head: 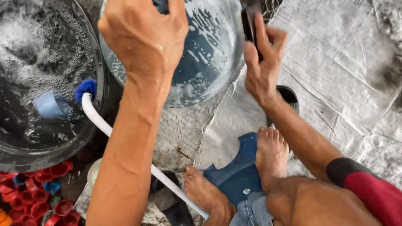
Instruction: Scrubbing the exterior of a large plastic water jug with a small scrubber and soapy water.
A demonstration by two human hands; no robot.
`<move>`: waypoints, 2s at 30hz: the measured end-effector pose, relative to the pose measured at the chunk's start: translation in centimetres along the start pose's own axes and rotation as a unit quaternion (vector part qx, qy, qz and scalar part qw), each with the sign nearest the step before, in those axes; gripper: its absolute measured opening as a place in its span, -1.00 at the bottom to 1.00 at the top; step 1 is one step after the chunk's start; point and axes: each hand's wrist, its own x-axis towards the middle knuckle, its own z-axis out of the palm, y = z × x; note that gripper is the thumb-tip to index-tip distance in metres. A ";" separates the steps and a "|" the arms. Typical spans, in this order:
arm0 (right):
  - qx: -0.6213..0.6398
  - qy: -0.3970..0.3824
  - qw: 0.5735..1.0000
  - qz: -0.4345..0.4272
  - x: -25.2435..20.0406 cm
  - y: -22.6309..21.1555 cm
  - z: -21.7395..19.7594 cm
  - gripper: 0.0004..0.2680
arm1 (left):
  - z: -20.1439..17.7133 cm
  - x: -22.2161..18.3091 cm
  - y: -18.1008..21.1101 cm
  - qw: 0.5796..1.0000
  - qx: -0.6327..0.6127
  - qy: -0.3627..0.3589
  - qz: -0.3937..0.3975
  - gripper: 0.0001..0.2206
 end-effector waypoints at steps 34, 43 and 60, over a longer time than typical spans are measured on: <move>0.188 -0.046 0.955 0.227 -5.1 -6.9 2.3 -0.55 | -1.4 1.3 -0.8 0.996 -0.009 -0.041 0.077 -0.97; 0.180 -0.068 0.940 0.283 2.9 -6.4 0.3 -0.57 | -1.3 0.9 -0.6 0.997 0.008 -0.045 0.055 -0.96; -0.010 -0.166 0.937 -0.306 0.3 -7.5 -2.1 -0.68 | -1.4 1.0 0.0 0.998 -0.028 -0.043 0.030 -0.96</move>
